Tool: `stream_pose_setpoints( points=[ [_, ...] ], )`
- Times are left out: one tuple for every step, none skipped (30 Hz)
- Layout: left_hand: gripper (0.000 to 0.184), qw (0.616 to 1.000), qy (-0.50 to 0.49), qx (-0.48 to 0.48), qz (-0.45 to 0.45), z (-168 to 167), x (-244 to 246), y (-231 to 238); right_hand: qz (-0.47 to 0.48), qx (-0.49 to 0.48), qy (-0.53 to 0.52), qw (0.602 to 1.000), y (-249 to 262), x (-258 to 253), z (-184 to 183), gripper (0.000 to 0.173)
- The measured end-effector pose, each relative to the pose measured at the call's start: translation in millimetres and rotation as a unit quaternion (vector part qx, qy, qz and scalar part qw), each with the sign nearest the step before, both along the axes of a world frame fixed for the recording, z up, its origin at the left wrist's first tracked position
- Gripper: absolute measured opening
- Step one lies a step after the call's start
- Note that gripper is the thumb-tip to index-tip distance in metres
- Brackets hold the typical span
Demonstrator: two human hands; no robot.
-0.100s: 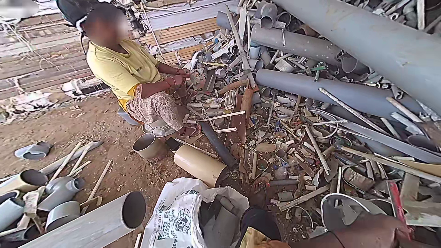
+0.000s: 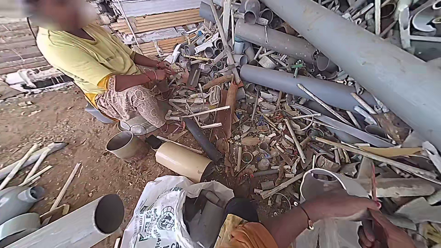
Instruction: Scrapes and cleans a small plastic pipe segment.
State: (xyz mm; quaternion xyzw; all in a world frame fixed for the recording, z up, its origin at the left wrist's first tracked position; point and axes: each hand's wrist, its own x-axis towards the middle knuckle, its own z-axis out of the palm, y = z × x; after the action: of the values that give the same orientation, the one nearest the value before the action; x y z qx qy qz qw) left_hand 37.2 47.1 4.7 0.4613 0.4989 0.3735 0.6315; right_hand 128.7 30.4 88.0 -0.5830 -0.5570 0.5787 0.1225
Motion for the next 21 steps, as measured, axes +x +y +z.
stream_pose_setpoints(
  points=[
    [0.043,0.999,0.006,0.003,-0.043,13,-5,-5,-0.033,0.014,0.231,0.972,22,43,-58,0.047],
    [0.033,0.996,0.007,0.034,-0.084,20,-9,-11,-0.106,-0.001,0.315,0.943,32,63,-89,0.051],
    [0.030,0.990,0.014,0.053,-0.126,27,-15,-19,-0.169,-0.019,0.329,0.929,32,70,-96,0.052],
    [0.033,0.986,0.043,0.061,-0.146,32,-21,-26,-0.207,-0.036,0.321,0.923,28,71,-90,0.054],
    [0.042,0.985,0.063,0.068,-0.146,30,-25,-32,-0.230,-0.056,0.314,0.919,23,69,-82,0.054],
    [0.045,0.988,0.053,0.072,-0.124,24,-25,-33,-0.243,-0.076,0.311,0.916,20,67,-76,0.053],
    [0.049,0.995,0.021,0.054,-0.083,17,-24,-32,-0.251,-0.095,0.312,0.912,21,65,-73,0.052],
    [0.054,0.999,-0.026,0.017,-0.027,12,-20,-29,-0.251,-0.107,0.314,0.909,20,62,-71,0.050],
    [0.057,0.995,-0.078,-0.029,0.053,8,-15,-24,-0.253,-0.109,0.317,0.908,19,60,-70,0.047],
    [0.060,0.980,-0.132,-0.067,0.131,6,-11,-15,-0.254,-0.091,0.321,0.908,19,58,-69,0.043],
    [0.063,0.958,-0.186,-0.091,0.196,6,-9,-7,-0.253,-0.059,0.325,0.909,19,56,-67,0.039],
    [0.066,0.934,-0.235,-0.103,0.250,7,-9,-1,-0.244,-0.016,0.323,0.914,18,54,-65,0.036],
    [0.067,0.912,-0.267,-0.112,0.291,8,-10,3,-0.233,0.023,0.317,0.919,16,53,-62,0.032],
    [0.067,0.897,-0.281,-0.119,0.320,9,-12,5,-0.220,0.055,0.307,0.924,15,51,-60,0.031],
    [0.067,0.887,-0.279,-0.127,0.345,8,-14,7,-0.201,0.077,0.296,0.931,14,49,-60,0.030],
    [0.068,0.880,-0.271,-0.132,0.366,6,-16,8,-0.173,0.089,0.285,0.939,11,48,-60,0.029],
    [0.070,0.874,-0.266,-0.136,0.382,2,-17,7,-0.143,0.096,0.266,0.948,8,46,-62,0.029],
    [0.071,0.868,-0.265,-0.135,0.398,-1,-19,5,-0.113,0.109,0.245,0.957,4,44,-64,0.031],
    [0.070,0.863,-0.269,-0.129,0.408,-2,-20,3,-0.079,0.137,0.216,0.963,1,42,-68,0.036],
    [0.067,0.859,-0.276,-0.118,0.416,-1,-20,3,-0.050,0.183,0.174,0.966,1,40,-73,0.042],
    [0.064,0.856,-0.281,-0.103,0.421,1,-19,2,-0.024,0.243,0.117,0.963,3,39,-79,0.047]
  ],
)
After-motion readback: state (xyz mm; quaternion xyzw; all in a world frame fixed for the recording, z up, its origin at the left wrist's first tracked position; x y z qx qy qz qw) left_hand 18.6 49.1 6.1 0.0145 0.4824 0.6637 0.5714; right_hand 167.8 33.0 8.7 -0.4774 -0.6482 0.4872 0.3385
